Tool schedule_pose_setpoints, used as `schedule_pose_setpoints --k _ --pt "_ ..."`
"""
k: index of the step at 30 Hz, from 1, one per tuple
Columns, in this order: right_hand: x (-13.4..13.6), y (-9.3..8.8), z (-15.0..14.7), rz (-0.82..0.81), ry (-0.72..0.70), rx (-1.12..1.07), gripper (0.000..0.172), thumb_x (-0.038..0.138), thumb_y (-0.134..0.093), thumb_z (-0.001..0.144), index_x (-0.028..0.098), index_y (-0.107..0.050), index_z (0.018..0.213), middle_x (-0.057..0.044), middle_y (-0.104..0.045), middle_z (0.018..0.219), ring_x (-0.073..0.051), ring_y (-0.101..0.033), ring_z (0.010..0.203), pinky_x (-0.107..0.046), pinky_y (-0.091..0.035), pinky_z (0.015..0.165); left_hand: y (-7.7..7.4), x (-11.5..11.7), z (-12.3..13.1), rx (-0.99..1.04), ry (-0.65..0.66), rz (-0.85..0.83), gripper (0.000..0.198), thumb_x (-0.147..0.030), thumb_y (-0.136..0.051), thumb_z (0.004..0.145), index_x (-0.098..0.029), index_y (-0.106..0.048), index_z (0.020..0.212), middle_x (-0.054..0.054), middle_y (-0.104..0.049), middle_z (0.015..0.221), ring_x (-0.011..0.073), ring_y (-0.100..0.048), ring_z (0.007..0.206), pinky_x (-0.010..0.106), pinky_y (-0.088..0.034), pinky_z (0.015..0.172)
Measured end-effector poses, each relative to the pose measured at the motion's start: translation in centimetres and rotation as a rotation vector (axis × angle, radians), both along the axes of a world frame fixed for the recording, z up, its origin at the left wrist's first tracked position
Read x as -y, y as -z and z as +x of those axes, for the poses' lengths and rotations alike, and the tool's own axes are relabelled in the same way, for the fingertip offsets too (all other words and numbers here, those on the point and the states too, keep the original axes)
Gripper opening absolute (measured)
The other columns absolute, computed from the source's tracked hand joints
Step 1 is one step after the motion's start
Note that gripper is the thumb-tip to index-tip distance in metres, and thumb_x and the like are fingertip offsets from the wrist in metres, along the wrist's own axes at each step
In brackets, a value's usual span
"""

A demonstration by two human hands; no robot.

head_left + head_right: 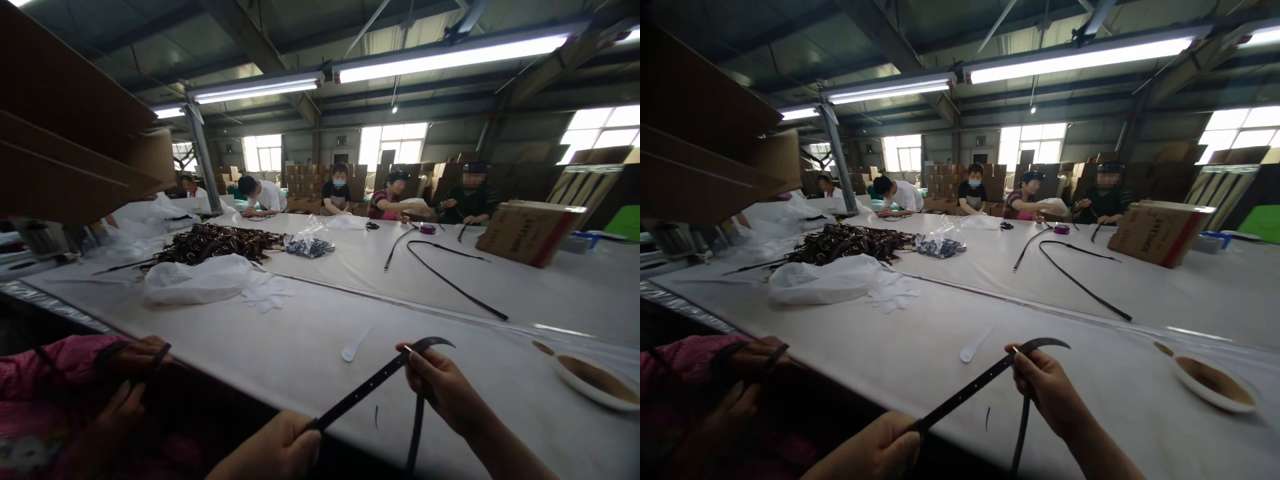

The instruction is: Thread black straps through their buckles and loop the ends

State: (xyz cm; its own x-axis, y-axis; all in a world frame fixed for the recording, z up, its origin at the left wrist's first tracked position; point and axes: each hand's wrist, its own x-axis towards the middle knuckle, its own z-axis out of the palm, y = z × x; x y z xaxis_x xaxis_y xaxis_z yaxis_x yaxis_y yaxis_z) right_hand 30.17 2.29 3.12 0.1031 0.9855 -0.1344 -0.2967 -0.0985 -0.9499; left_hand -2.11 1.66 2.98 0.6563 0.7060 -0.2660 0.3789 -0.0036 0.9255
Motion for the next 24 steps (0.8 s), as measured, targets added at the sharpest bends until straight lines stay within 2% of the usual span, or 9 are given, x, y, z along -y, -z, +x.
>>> schedule_pose_setpoints --k 4,8,13,15,19,24 --pt "0.3 -0.1 0.9 0.013 -0.033 -0.069 0.046 0.049 -0.086 0.068 0.014 -0.074 0.095 0.005 -0.045 0.054 -0.009 -0.038 0.05 -0.024 -0.023 0.047 2.6 -0.2 -1.6 0.139 -0.046 -0.235 0.054 -0.069 -0.053 0.084 -0.017 -0.058 0.071 -0.003 -0.043 0.051 0.0093 -0.039 0.04 0.02 -0.024 0.039" --pt "0.1 0.7 0.7 -0.035 0.002 -0.076 0.04 0.047 -0.083 0.072 0.013 -0.074 0.092 0.007 -0.04 0.052 -0.005 -0.03 0.047 -0.023 -0.017 0.046 3.7 -0.2 -2.1 0.375 -0.118 -0.402 0.062 -0.073 -0.054 0.081 -0.013 -0.061 0.07 -0.007 -0.036 0.044 0.007 -0.032 0.034 0.02 -0.028 0.036" --pt "0.1 2.2 -0.4 -0.073 0.053 -0.024 0.044 0.05 -0.085 0.068 0.012 -0.073 0.087 0.007 -0.04 0.055 -0.004 -0.028 0.046 -0.022 -0.015 0.045 3.2 -0.6 -1.6 0.704 -0.348 -0.604 0.055 -0.07 -0.064 0.077 -0.016 -0.057 0.072 -0.013 -0.025 0.046 0.0026 -0.014 0.034 0.02 -0.032 0.035" --pt "0.1 2.5 -0.6 -0.068 0.074 0.009 0.045 0.05 -0.085 0.068 0.011 -0.073 0.088 0.007 -0.04 0.055 -0.005 -0.029 0.047 -0.022 -0.016 0.045 2.7 -0.8 -1.3 0.79 -0.386 -0.69 0.052 -0.066 -0.07 0.075 -0.016 -0.056 0.072 -0.013 -0.023 0.047 0.0022 -0.01 0.037 0.019 -0.032 0.037" --pt "-0.6 2.9 0.3 -0.057 0.131 0.02 0.045 0.051 -0.085 0.067 0.012 -0.073 0.087 0.006 -0.041 0.058 -0.005 -0.026 0.048 -0.022 -0.015 0.044 2.3 -0.5 -0.6 0.783 -0.341 -0.787 0.051 -0.063 -0.072 0.075 -0.013 -0.06 0.078 -0.013 -0.026 0.047 0.0023 -0.009 0.036 0.02 -0.037 0.039" --pt "-1.7 3.4 1.9 -0.092 0.143 0.036 0.049 0.052 -0.088 0.061 0.012 -0.073 0.084 0.004 -0.046 0.061 -0.005 -0.028 0.048 -0.022 -0.018 0.043 2.9 0.2 0.1 0.805 -0.252 -0.821 0.05 -0.062 -0.07 0.078 -0.013 -0.061 0.082 -0.012 -0.03 0.047 0.0031 -0.011 0.034 0.023 -0.044 0.043"
